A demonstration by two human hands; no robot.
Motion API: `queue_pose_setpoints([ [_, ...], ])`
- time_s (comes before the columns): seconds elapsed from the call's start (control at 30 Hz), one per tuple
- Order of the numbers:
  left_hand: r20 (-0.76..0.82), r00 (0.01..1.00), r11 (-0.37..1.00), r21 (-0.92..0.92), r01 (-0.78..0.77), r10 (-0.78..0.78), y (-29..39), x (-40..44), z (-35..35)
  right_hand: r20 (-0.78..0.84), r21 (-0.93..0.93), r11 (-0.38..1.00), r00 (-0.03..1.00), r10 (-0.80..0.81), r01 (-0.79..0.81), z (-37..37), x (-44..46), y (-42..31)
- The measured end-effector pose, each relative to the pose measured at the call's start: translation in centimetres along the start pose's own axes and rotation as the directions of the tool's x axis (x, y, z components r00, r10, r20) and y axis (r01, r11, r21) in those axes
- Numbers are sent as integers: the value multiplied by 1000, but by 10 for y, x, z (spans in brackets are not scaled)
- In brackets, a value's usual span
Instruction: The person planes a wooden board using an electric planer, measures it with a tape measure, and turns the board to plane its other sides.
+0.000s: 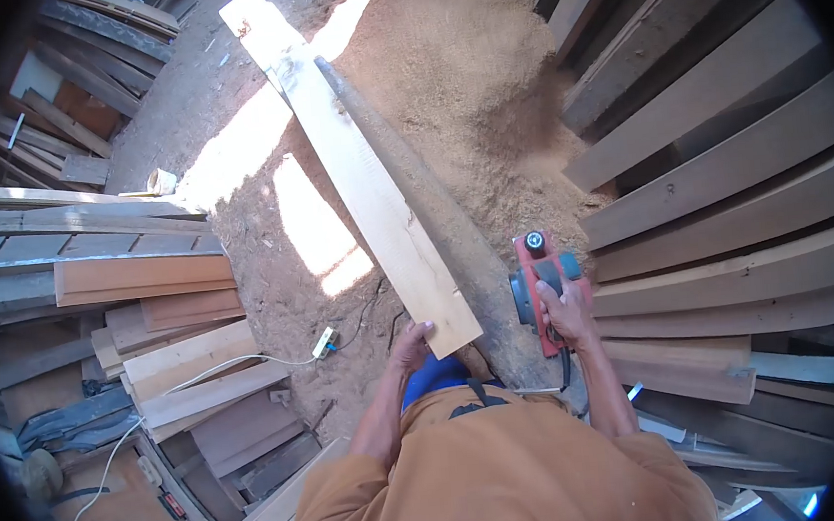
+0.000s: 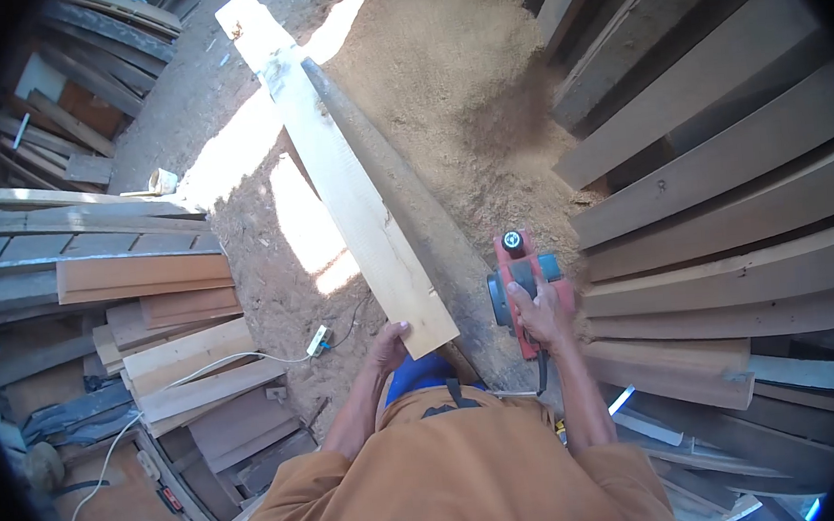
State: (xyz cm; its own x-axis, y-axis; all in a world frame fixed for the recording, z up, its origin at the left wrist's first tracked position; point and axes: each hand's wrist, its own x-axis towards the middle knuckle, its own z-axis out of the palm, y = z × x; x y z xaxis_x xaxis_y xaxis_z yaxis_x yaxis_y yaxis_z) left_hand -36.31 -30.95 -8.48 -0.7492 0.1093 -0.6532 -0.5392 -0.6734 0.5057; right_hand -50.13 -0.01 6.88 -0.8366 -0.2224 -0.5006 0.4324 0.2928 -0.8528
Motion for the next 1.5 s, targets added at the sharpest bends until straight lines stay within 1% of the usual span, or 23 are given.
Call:
queue_pose_setpoints([
  [0.07, 86, 996, 993, -116, 29, -19, 7, -21, 4, 13, -8, 1000, 1000, -3, 3, 2, -5, 16],
  [0.1, 82, 996, 977, -206, 57, -41, 4, -28, 5, 13, -22, 1000, 1000, 23, -23, 6, -4, 27],
  [0.2, 93, 995, 971, -239, -24, 48, 26, -65, 34, 76, -21, 999, 997, 32, -31, 20, -5, 37],
  [0.27, 242, 953, 950, -292, -110, 185, 38, -79, 40, 150, -117, 993, 988, 28, -10, 26, 0, 44],
  [0.33, 373, 859, 912, -343, -223, 350, 68, -107, 69, 210, -243, 970, 976, 51, 2, 34, 5, 46],
  [0.37, 425, 776, 875, -347, -337, 467, 88, -122, 86, 206, -281, 958, 979, -6, 65, 38, 8, 55],
  [0.4, 407, 729, 830, -355, -430, 551, 105, -137, 96, 204, -318, 940, 977, -62, 126, 42, 13, 67],
  [0.47, 481, 525, 705, -366, -607, 702, 138, -148, 97, 179, -313, 939, 980, -86, 140, 48, 12, 70],
  [0.53, 328, 504, 601, -482, -638, 799, 177, -175, 124, 134, -254, 963, 989, -60, 92, 52, 9, 73],
  [0.6, 290, 460, 526, -647, -553, 839, 218, -191, 139, 90, -226, 970, 994, -69, 88, 57, 13, 88],
  [0.67, 259, 394, 467, -596, -654, 882, 254, -207, 162, 83, -257, 966, 996, 25, -2, 54, 5, 82],
  [0.7, 268, 389, 467, -613, -637, 882, 267, -213, 169, 113, -238, 970, 991, 67, -38, 52, 1, 77],
  [0.73, 316, 366, 479, -666, -571, 876, 279, -216, 177, 144, -220, 973, 984, 106, -72, 50, -2, 71],
  [0.77, 325, 364, 486, -649, -585, 873, 287, -219, 182, 174, -203, 973, 974, 142, -106, 49, -4, 64],
  [0.9, 324, 348, 475, -647, -597, 880, 294, -215, 188, 108, -233, 965, 982, 152, -124, 49, -19, 39],
  [0.97, 337, 364, 495, -638, -590, 869, 292, -214, 192, 110, -252, 960, 982, 152, -120, 47, -20, 39],
  [1.07, 352, 370, 509, -651, -563, 860, 289, -212, 194, 116, -248, 968, 990, 79, -48, 48, -15, 53],
  [1.27, 365, 363, 513, -659, -549, 857, 285, -208, 195, 153, -217, 971, 979, 138, -103, 44, -20, 40],
  [1.37, 332, 394, 510, -661, -551, 857, 280, -205, 194, 163, -275, 961, 985, 63, -16, 42, -13, 54],
  [1.4, 319, 409, 510, -663, -548, 855, 276, -204, 193, 80, -535, 842, 997, -25, 64, 41, -15, 48],
  [1.43, 311, 442, 521, -683, -511, 841, 271, -199, 188, 25, -755, 648, 991, -133, 106, 39, -20, 36],
  [1.47, 303, 476, 531, -702, -474, 826, 263, -192, 179, 5, -912, 397, 968, -250, 107, 38, -25, 22],
  [1.5, 294, 510, 538, -721, -436, 808, 255, -189, 173, 45, -700, 693, 979, -198, 173, 35, -27, 1],
])
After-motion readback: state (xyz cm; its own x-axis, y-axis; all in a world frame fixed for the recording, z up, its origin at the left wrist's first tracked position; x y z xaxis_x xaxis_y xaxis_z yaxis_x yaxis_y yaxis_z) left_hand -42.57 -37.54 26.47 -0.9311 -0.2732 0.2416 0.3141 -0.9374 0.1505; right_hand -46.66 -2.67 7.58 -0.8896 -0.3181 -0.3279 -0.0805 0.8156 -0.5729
